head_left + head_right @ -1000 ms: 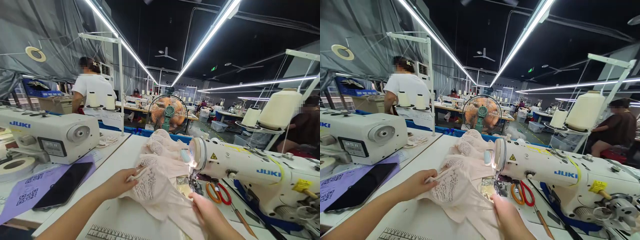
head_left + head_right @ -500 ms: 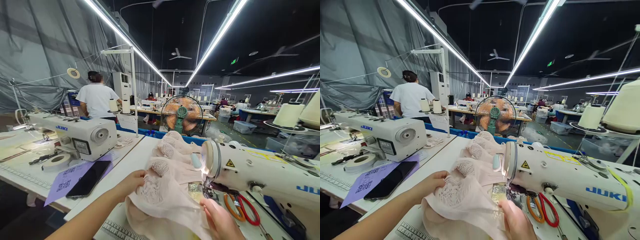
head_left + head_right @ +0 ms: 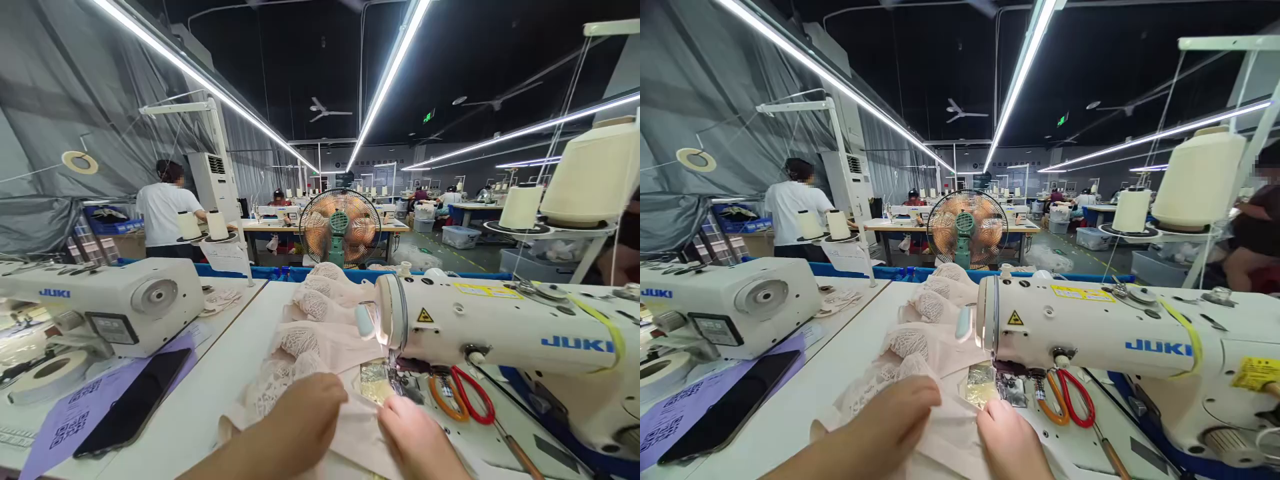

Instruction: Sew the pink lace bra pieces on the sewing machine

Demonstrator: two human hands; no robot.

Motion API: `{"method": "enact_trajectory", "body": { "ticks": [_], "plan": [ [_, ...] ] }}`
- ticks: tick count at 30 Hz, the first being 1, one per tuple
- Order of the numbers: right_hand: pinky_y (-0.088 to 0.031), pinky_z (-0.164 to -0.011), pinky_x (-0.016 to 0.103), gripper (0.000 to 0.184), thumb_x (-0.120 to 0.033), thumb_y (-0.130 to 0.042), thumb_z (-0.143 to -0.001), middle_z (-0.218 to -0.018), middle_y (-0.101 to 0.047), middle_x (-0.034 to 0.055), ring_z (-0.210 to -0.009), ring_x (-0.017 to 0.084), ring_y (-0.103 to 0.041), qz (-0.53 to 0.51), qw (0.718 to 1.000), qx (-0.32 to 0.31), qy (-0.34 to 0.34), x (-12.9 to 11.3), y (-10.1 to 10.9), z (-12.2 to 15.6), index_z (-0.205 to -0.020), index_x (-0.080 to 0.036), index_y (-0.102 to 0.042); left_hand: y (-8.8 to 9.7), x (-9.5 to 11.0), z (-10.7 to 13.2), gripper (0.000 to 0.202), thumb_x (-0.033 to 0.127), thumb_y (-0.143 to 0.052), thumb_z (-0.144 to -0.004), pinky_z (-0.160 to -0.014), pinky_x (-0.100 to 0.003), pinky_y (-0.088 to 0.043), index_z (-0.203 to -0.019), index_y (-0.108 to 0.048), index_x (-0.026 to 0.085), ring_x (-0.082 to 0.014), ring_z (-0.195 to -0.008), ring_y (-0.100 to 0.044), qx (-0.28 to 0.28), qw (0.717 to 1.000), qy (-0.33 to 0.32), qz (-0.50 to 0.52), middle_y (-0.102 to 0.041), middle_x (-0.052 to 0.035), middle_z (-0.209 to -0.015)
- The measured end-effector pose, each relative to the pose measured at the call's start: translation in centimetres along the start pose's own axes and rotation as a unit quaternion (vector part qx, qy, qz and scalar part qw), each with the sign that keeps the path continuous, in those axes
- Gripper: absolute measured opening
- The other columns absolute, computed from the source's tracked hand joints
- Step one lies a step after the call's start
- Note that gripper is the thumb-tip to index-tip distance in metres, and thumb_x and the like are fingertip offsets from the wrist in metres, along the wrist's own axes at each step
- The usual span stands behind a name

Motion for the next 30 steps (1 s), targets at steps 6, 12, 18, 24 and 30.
{"method": "enact_trajectory", "body": {
  "ticks": [6,12,18,24,30],
  "plan": [
    [-0.04,-0.061,0.027,0.027,0.002,-0.048,-0.067,-0.084,-0.064,0.0004,-0.076,0.017,-0.059,0.008,0.999,0.05,-0.008,0.7,-1.1,0.2,-0.073,-0.023,-0.057,-8.6,0.8,-2.9,0.008,0.024,-0.057,-0.078,-0.062,-0.025,-0.05,-0.081,-0.055,0.018,-0.0196,-0.076,-0.061,-0.1,0.986,-0.116,-0.059,-0.067,-0.0059,-0.09],
    [-0.045,-0.073,0.028,0.024,0.0,-0.051,-0.072,-0.096,-0.065,0.0019,-0.084,0.02,-0.061,0.013,0.999,0.015,-0.027,1.4,-0.4,0.2,-0.077,-0.023,-0.058,-9.7,-0.6,-2.8,0.024,0.022,-0.05,-0.083,-0.085,-0.027,-0.049,-0.106,-0.051,0.018,-0.0203,-0.098,-0.058,-0.071,0.985,-0.16,0.002,-0.063,-0.0081,-0.11],
    [-0.041,-0.069,0.029,0.02,-0.004,-0.05,-0.079,-0.079,-0.06,0.0011,-0.075,0.019,-0.058,0.047,0.999,0.006,-0.021,1.2,0.1,-0.1,-0.075,-0.021,-0.057,-7.6,0.2,-3.7,0.019,0.023,-0.051,-0.084,-0.079,-0.026,-0.05,-0.1,-0.054,0.013,-0.0196,-0.089,-0.059,-0.09,0.984,-0.152,-0.019,-0.063,-0.0087,-0.101],
    [-0.036,-0.068,0.029,0.023,0.0,-0.05,-0.069,-0.076,-0.06,-0.0003,-0.071,0.018,-0.055,0.039,0.999,0.022,0.004,1.3,-0.6,0.3,-0.074,-0.022,-0.054,-7.0,0.8,-4.9,0.016,0.026,-0.057,-0.082,-0.062,-0.027,-0.046,-0.089,-0.059,0.012,-0.0163,-0.071,-0.055,-0.101,0.977,-0.152,-0.107,-0.061,-0.0051,-0.084],
    [-0.034,-0.068,0.032,0.025,-0.003,-0.048,-0.062,-0.073,-0.062,0.0019,-0.067,0.019,-0.053,0.016,0.994,0.111,-0.019,0.5,-0.4,0.1,-0.077,-0.021,-0.055,-9.3,1.5,-5.0,0.012,0.022,-0.051,-0.082,-0.056,-0.036,-0.042,-0.079,-0.06,0.014,-0.0213,-0.072,-0.053,-0.06,0.97,-0.176,-0.159,-0.057,-0.0056,-0.075]
  ]
}}
Point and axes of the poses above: each hand's wrist, its own z-axis away from the middle knuckle, its own y-axis out of the back of the hand, x = y × z, the point moved 1 cm from there along -z, towards the middle knuckle
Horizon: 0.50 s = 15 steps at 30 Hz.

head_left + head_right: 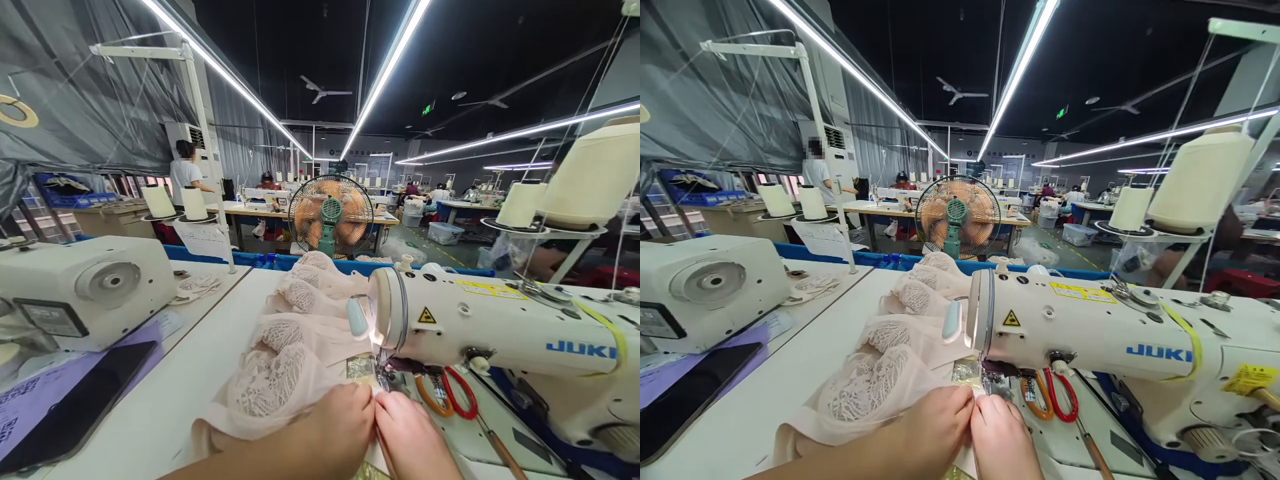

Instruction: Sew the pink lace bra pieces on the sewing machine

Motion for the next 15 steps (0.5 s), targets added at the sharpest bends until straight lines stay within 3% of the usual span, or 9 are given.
{"method": "enact_trajectory", "body": {
  "ticks": [7,11,15],
  "plan": [
    [-0.041,-0.066,0.032,0.027,-0.003,-0.044,-0.067,-0.075,-0.067,0.0027,-0.063,0.018,-0.059,0.039,0.997,-0.03,0.051,-1.6,4.4,0.1,-0.084,-0.018,-0.059,1.4,-0.4,-0.3,0.027,0.019,-0.04,-0.09,-0.065,-0.039,-0.045,-0.106,-0.06,0.008,-0.0236,-0.081,-0.054,-0.069,0.997,0.02,0.042,-0.061,-0.0105,-0.093],
    [-0.048,-0.076,0.031,0.028,-0.009,-0.04,-0.082,-0.092,-0.07,0.0053,-0.081,0.019,-0.064,-0.005,0.998,-0.058,0.032,-2.2,7.5,1.7,-0.101,-0.018,-0.06,2.2,-0.7,-0.8,0.031,0.027,-0.042,-0.092,-0.064,-0.04,-0.046,-0.112,-0.058,0.009,-0.0246,-0.084,-0.055,-0.098,0.99,0.063,0.081,-0.061,-0.0097,-0.097],
    [-0.053,-0.08,0.032,0.029,-0.013,-0.042,-0.088,-0.109,-0.067,0.01,-0.097,0.022,-0.062,-0.025,0.992,-0.123,0.003,-2.7,8.9,2.9,-0.112,-0.014,-0.057,2.7,-0.7,-1.3,0.03,0.025,-0.042,-0.092,-0.071,-0.044,-0.048,-0.11,-0.06,0.01,-0.0287,-0.093,-0.056,-0.106,0.986,0.077,0.107,-0.061,-0.0115,-0.101]
  ]
}}
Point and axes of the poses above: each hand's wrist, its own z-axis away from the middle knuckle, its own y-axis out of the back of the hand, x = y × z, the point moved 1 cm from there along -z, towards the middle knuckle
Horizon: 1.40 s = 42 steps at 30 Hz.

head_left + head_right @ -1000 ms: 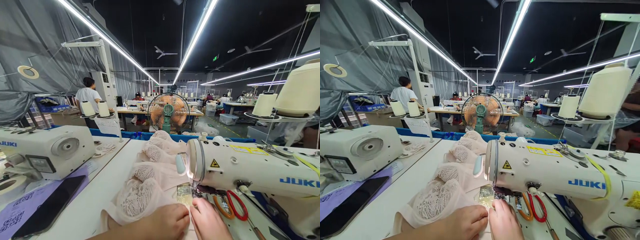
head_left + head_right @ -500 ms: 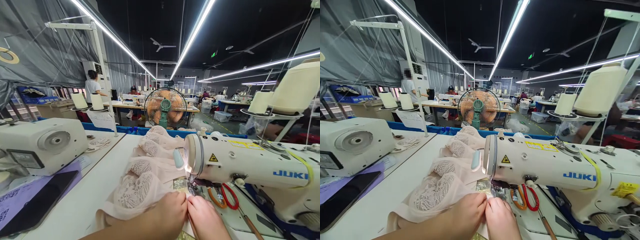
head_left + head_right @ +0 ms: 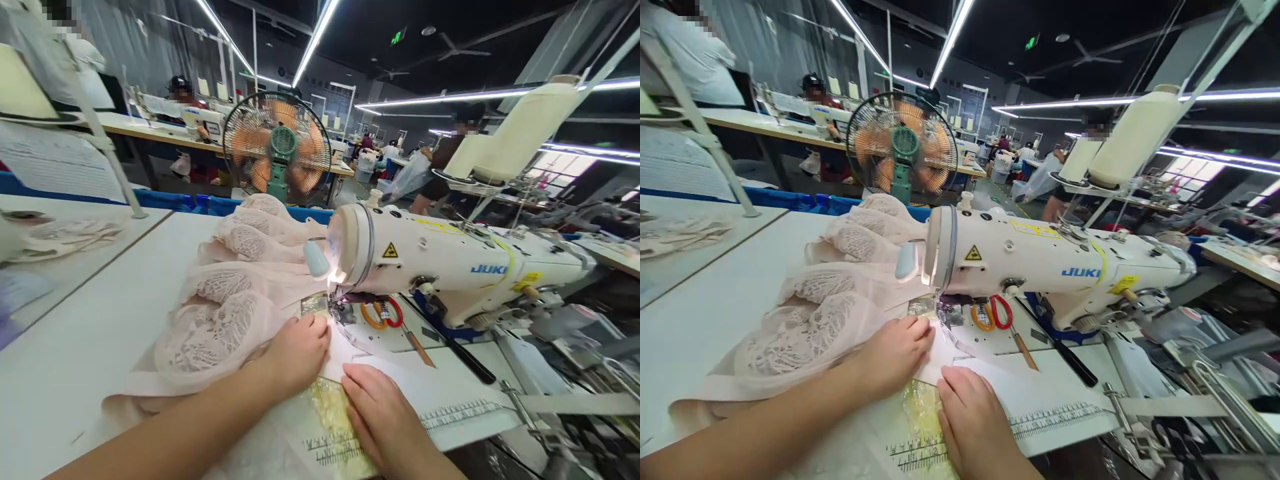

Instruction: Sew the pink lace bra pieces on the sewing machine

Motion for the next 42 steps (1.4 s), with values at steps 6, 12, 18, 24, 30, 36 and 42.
{"method": "enact_trajectory", "body": {
  "ticks": [6,12,18,24,30,36,42],
  "plan": [
    [-0.054,-0.084,0.038,0.03,-0.013,-0.041,-0.085,-0.113,-0.066,0.0118,-0.102,0.024,-0.06,-0.015,0.999,-0.004,-0.042,-0.5,-0.5,0.2,-0.111,-0.014,-0.056,-0.1,-0.6,-0.4,0.026,0.018,-0.041,-0.092,-0.078,-0.046,-0.049,-0.107,-0.062,0.013,-0.0297,-0.097,-0.056,-0.016,0.999,0.016,0.024,-0.062,-0.0107,-0.103],
    [-0.054,-0.087,0.04,0.031,-0.015,-0.044,-0.085,-0.117,-0.064,0.0135,-0.103,0.025,-0.059,-0.032,0.998,-0.018,-0.049,-0.5,-0.7,0.0,-0.114,-0.013,-0.055,-0.5,-0.5,-1.0,0.034,0.022,-0.04,-0.093,-0.084,-0.045,-0.048,-0.12,-0.058,0.012,-0.0298,-0.107,-0.055,0.002,0.999,0.04,0.015,-0.06,-0.0127,-0.117],
    [-0.052,-0.092,0.039,0.03,-0.016,-0.044,-0.086,-0.119,-0.063,0.013,-0.106,0.026,-0.058,-0.053,0.996,-0.013,-0.065,0.1,-1.4,-0.7,-0.112,-0.012,-0.058,-0.4,-0.8,-2.2,0.033,0.022,-0.042,-0.092,-0.084,-0.045,-0.048,-0.118,-0.06,0.012,-0.0306,-0.109,-0.055,0.016,0.999,0.043,0.002,-0.061,-0.0137,-0.117],
    [-0.052,-0.094,0.039,0.031,-0.017,-0.044,-0.087,-0.122,-0.061,0.0137,-0.11,0.027,-0.056,-0.044,0.997,-0.034,-0.061,0.1,-1.6,-0.7,-0.114,-0.011,-0.058,-0.3,-1.3,-2.0,0.029,0.019,-0.039,-0.092,-0.081,-0.045,-0.049,-0.111,-0.061,0.013,-0.029,-0.103,-0.057,0.012,0.999,0.029,0.026,-0.062,-0.0112,-0.108],
    [-0.051,-0.096,0.041,0.031,-0.019,-0.044,-0.089,-0.125,-0.06,0.0146,-0.113,0.027,-0.056,-0.035,0.996,-0.05,-0.059,-0.1,-1.5,-0.5,-0.116,-0.011,-0.056,-0.4,-1.5,-2.1,0.027,0.02,-0.039,-0.092,-0.079,-0.045,-0.049,-0.108,-0.06,0.013,-0.0292,-0.099,-0.057,0.007,0.999,0.025,0.039,-0.061,-0.0106,-0.103],
    [-0.051,-0.095,0.04,0.03,-0.02,-0.044,-0.089,-0.125,-0.06,0.0151,-0.112,0.027,-0.056,-0.032,0.997,-0.04,-0.054,-0.1,-1.6,-0.5,-0.115,-0.01,-0.055,-0.4,-1.6,-2.3,0.029,0.023,-0.04,-0.092,-0.084,-0.046,-0.048,-0.11,-0.06,0.014,-0.0294,-0.103,-0.056,0.01,0.998,0.034,0.045,-0.06,-0.0113,-0.11],
    [-0.048,-0.1,0.042,0.031,-0.022,-0.047,-0.089,-0.128,-0.058,0.0152,-0.117,0.028,-0.053,-0.062,0.992,-0.08,-0.076,0.0,-1.9,-0.6,-0.117,-0.011,-0.054,-0.4,-1.7,-2.3,0.029,0.022,-0.04,-0.092,-0.086,-0.046,-0.049,-0.11,-0.061,0.014,-0.0299,-0.104,-0.058,0.027,0.998,0.038,0.046,-0.061,-0.013,-0.113]
  ]
}}
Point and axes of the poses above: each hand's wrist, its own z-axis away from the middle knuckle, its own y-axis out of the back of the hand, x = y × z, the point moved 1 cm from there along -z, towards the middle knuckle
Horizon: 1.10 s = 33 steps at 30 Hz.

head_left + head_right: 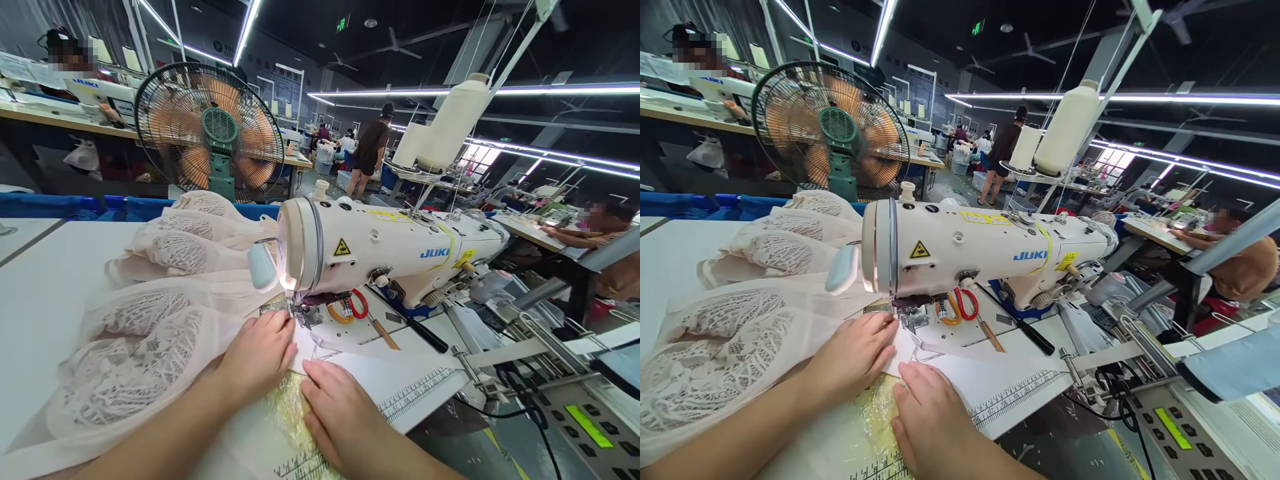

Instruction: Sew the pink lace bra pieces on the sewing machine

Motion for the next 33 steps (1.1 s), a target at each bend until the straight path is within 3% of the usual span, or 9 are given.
{"method": "enact_trajectory", "body": {
  "ticks": [6,9,13,15,17,19,22,25,33],
  "plan": [
    [-0.046,-0.102,0.042,0.032,-0.024,-0.047,-0.09,-0.128,-0.057,0.0153,-0.117,0.028,-0.052,-0.008,1.0,0.025,-0.006,0.0,-0.3,-0.8,-0.117,-0.011,-0.057,0.0,-0.7,-0.4,0.031,0.018,-0.04,-0.091,-0.093,-0.045,-0.048,-0.11,-0.063,0.01,-0.0306,-0.113,-0.057,0.008,1.0,-0.016,-0.012,-0.059,-0.0178,-0.125],
    [-0.046,-0.102,0.043,0.032,-0.023,-0.046,-0.089,-0.126,-0.058,0.0155,-0.116,0.028,-0.053,-0.016,0.999,0.039,-0.008,0.0,-0.4,-1.2,-0.115,-0.009,-0.058,0.3,-0.2,-0.1,0.03,0.01,-0.044,-0.087,-0.094,-0.045,-0.048,-0.109,-0.065,0.011,-0.0309,-0.117,-0.054,0.014,0.998,-0.039,-0.049,-0.06,-0.0151,-0.126],
    [-0.044,-0.104,0.045,0.035,-0.024,-0.047,-0.088,-0.127,-0.057,0.0158,-0.118,0.029,-0.052,-0.044,0.999,0.012,-0.021,0.1,-0.5,-1.5,-0.117,-0.008,-0.058,0.7,1.7,1.2,0.036,0.004,-0.042,-0.084,-0.082,-0.043,-0.054,-0.106,-0.068,0.015,-0.0287,-0.101,-0.062,-0.093,0.99,-0.059,-0.088,-0.065,-0.0099,-0.119],
    [-0.042,-0.105,0.044,0.036,-0.024,-0.046,-0.088,-0.127,-0.058,0.0153,-0.119,0.028,-0.051,-0.052,0.998,0.009,-0.021,0.1,-0.5,-1.5,-0.119,-0.008,-0.057,0.7,2.4,1.9,0.045,0.001,-0.042,-0.082,-0.083,-0.039,-0.055,-0.121,-0.061,0.012,-0.0267,-0.1,-0.063,-0.15,0.984,-0.048,-0.089,-0.059,-0.0123,-0.129],
    [-0.042,-0.106,0.042,0.035,-0.023,-0.044,-0.089,-0.127,-0.059,0.0144,-0.12,0.027,-0.051,-0.056,0.998,0.026,-0.018,0.1,-0.4,-1.4,-0.118,-0.009,-0.058,0.5,2.6,2.5,0.054,0.001,-0.046,-0.079,-0.085,-0.037,-0.055,-0.132,-0.052,0.009,-0.0267,-0.104,-0.062,-0.164,0.98,-0.05,-0.097,-0.05,-0.0153,-0.139],
    [-0.043,-0.104,0.043,0.032,-0.021,-0.043,-0.089,-0.126,-0.059,0.0139,-0.119,0.026,-0.052,-0.066,0.997,0.038,-0.008,0.0,-0.2,-1.3,-0.114,-0.01,-0.059,0.3,2.3,2.8,0.048,0.003,-0.048,-0.08,-0.083,-0.038,-0.055,-0.126,-0.058,0.011,-0.027,-0.098,-0.064,-0.127,0.983,-0.074,-0.11,-0.054,-0.0142,-0.135],
    [-0.045,-0.102,0.044,0.029,-0.019,-0.042,-0.088,-0.124,-0.06,0.014,-0.115,0.026,-0.055,-0.086,0.996,0.037,0.008,0.0,0.3,-1.1,-0.109,-0.011,-0.061,-0.4,1.2,3.2,0.031,0.007,-0.048,-0.084,-0.074,-0.036,-0.052,-0.102,-0.071,0.017,-0.0242,-0.084,-0.063,-0.004,0.986,-0.132,-0.1,-0.067,-0.0094,-0.117],
    [-0.046,-0.1,0.041,0.027,-0.018,-0.042,-0.088,-0.12,-0.061,0.0133,-0.112,0.024,-0.056,-0.099,0.994,0.048,0.01,0.0,0.8,-1.0,-0.105,-0.012,-0.062,-1.4,0.1,3.5,0.028,0.011,-0.05,-0.085,-0.072,-0.033,-0.048,-0.103,-0.068,0.018,-0.022,-0.084,-0.058,0.107,0.977,-0.173,-0.068,-0.067,-0.0067,-0.114],
    [-0.048,-0.096,0.037,0.024,-0.016,-0.042,-0.087,-0.115,-0.063,0.0123,-0.106,0.023,-0.058,-0.124,0.991,0.055,-0.005,0.3,1.2,-1.1,-0.1,-0.013,-0.062,-1.9,-1.4,3.5,0.028,0.018,-0.043,-0.092,-0.077,-0.032,-0.044,-0.113,-0.061,0.026,-0.0203,-0.095,-0.056,0.114,0.981,-0.155,-0.012,-0.063,-0.0018,-0.122]
  ]
}}
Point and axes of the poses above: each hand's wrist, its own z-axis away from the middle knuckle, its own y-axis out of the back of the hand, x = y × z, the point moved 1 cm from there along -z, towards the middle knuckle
